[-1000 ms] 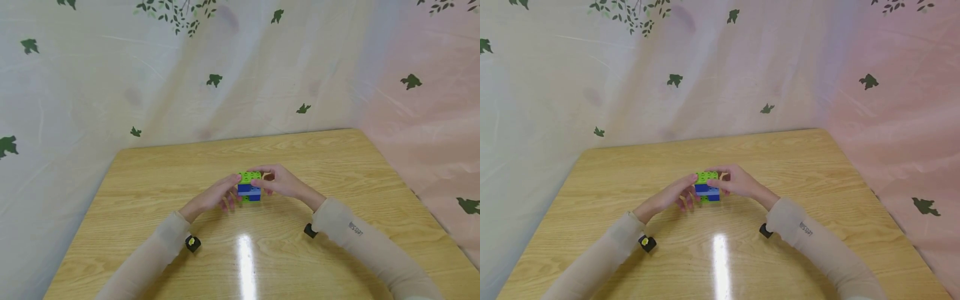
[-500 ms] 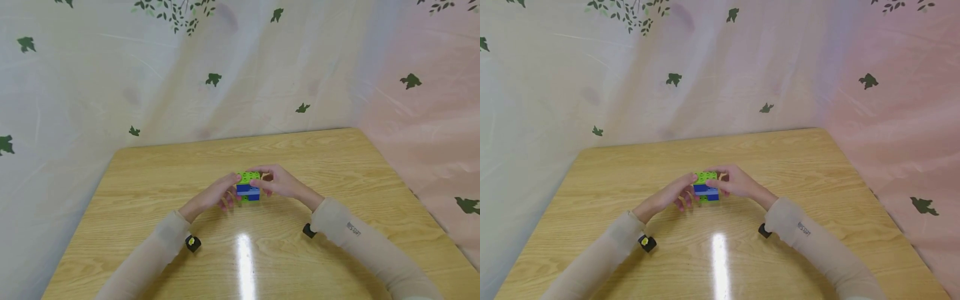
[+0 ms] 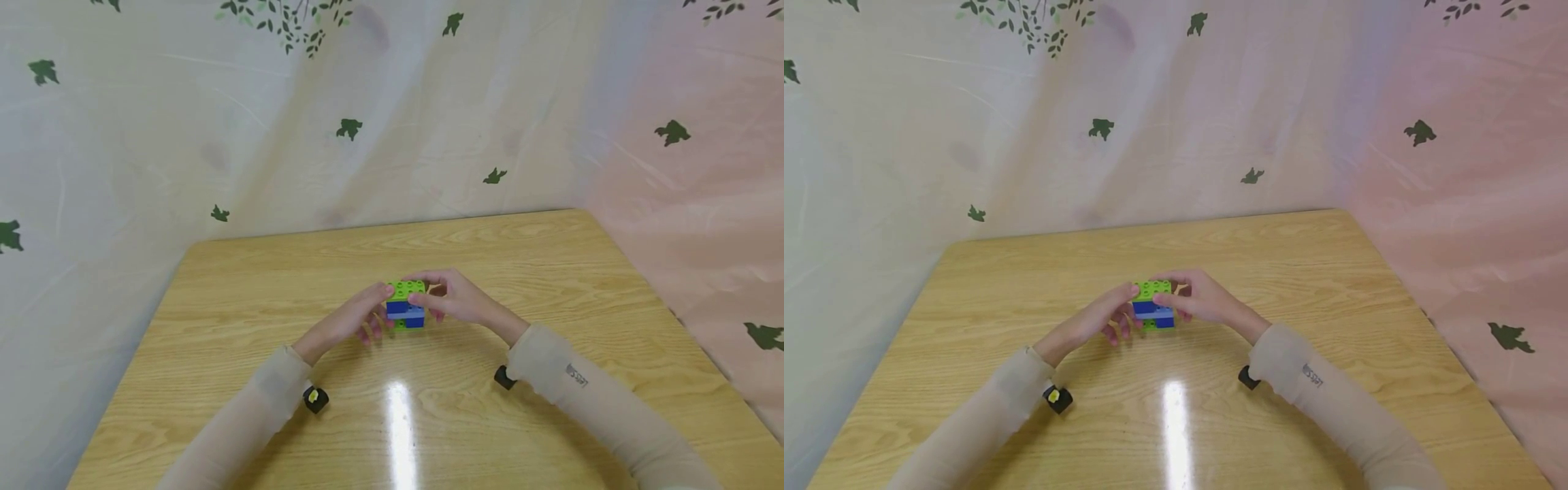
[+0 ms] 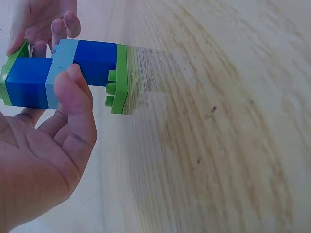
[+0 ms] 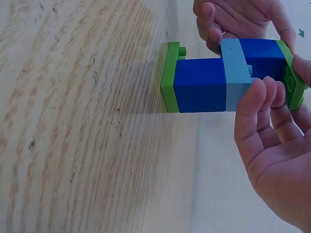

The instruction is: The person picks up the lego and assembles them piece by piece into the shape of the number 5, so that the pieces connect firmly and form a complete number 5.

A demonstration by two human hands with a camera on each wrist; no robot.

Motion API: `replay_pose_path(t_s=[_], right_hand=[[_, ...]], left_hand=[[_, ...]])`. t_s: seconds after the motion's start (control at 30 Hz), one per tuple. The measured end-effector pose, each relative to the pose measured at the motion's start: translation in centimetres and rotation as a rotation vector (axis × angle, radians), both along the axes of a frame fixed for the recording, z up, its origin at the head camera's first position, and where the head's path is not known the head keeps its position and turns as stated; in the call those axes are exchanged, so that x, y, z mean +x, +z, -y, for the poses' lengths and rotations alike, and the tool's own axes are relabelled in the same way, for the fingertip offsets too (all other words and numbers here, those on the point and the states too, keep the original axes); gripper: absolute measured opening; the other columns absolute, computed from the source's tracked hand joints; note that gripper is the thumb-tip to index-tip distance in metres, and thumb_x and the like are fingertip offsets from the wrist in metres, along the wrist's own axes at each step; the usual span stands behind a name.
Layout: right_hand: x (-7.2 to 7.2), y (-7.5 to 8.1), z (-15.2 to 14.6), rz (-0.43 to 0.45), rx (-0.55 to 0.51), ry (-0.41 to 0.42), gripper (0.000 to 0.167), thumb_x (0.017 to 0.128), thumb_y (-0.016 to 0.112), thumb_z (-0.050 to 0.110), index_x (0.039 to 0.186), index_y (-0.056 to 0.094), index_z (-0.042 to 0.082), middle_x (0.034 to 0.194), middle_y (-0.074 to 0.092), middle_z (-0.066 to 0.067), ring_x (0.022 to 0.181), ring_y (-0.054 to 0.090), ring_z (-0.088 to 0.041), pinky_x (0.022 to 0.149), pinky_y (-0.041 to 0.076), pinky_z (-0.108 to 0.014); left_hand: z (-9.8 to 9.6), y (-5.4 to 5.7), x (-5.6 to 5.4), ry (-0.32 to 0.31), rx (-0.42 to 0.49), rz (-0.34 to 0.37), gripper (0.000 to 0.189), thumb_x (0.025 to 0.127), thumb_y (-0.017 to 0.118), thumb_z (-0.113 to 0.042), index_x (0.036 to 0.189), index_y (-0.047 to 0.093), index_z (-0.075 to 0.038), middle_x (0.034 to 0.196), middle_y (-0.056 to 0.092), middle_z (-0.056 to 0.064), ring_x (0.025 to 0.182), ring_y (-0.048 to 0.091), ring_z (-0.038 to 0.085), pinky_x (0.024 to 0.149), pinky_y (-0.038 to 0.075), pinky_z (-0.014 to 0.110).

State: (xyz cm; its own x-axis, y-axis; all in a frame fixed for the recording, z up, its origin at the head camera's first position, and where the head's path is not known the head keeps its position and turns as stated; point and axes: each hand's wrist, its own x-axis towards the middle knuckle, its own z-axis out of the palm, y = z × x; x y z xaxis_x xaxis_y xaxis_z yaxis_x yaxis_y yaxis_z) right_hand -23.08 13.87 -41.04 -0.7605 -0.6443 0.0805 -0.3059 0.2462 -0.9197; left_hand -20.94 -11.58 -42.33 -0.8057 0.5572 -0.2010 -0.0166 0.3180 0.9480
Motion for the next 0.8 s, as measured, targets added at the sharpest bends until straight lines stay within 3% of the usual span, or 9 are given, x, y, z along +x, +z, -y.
replay_pose_path(t_s=[0.2,0.43,0.57,0.67,0.8], right_hand=[[0.0,0.1,0.0,0.013,0.006,0.000,0.040,0.101,0.066,0.026,0.137,0.062,0.009,0.099,0.060,-0.013,0.059,0.057,-0.025,0.055,0.056,-0.054],[0.1,0.1,-0.2,0.000,0.025,0.008,0.041,0.101,0.065,0.027,0.138,0.061,0.009,0.103,0.059,-0.013,0.060,0.057,-0.027,0.056,0.056,-0.052],[0.2,0.3,-0.2,-0.001,0.039,-0.002,0.043,0.101,0.065,0.029,0.140,0.059,0.010,0.108,0.060,-0.012,0.063,0.059,-0.030,0.058,0.056,-0.055],[0.3,0.4,-0.3,0.007,0.049,-0.005,0.049,0.100,0.067,0.032,0.145,0.055,0.015,0.116,0.058,-0.012,0.073,0.063,-0.040,0.062,0.056,-0.059],[0.3,0.6,-0.9,0.003,0.042,-0.013,0.055,0.098,0.069,0.034,0.148,0.051,0.020,0.124,0.054,-0.013,0.090,0.064,-0.045,0.066,0.056,-0.061]], left_hand=[[0.1,0.1,0.2,0.019,-0.028,-0.016,0.060,0.105,0.030,-0.063,0.130,0.052,-0.014,0.104,0.066,0.020,0.073,0.064,0.029,0.056,0.055,0.036],[0.4,0.1,0.3,0.029,-0.087,-0.075,0.063,0.104,0.030,-0.066,0.136,0.053,-0.018,0.106,0.066,0.019,0.079,0.065,0.039,0.060,0.057,0.042],[0.6,0.5,0.3,0.056,-0.096,-0.100,0.061,0.102,0.035,-0.067,0.139,0.051,-0.021,0.114,0.062,0.016,0.087,0.064,0.040,0.062,0.058,0.047],[0.7,0.9,0.3,0.093,-0.076,-0.163,0.059,0.102,0.044,-0.063,0.144,0.048,-0.021,0.125,0.057,0.012,0.102,0.061,0.037,0.071,0.059,0.050],[0.8,1.3,0.2,0.126,0.012,-0.279,0.053,0.102,0.060,-0.045,0.146,0.046,-0.019,0.136,0.053,0.010,0.120,0.055,0.030,0.092,0.054,0.050]])
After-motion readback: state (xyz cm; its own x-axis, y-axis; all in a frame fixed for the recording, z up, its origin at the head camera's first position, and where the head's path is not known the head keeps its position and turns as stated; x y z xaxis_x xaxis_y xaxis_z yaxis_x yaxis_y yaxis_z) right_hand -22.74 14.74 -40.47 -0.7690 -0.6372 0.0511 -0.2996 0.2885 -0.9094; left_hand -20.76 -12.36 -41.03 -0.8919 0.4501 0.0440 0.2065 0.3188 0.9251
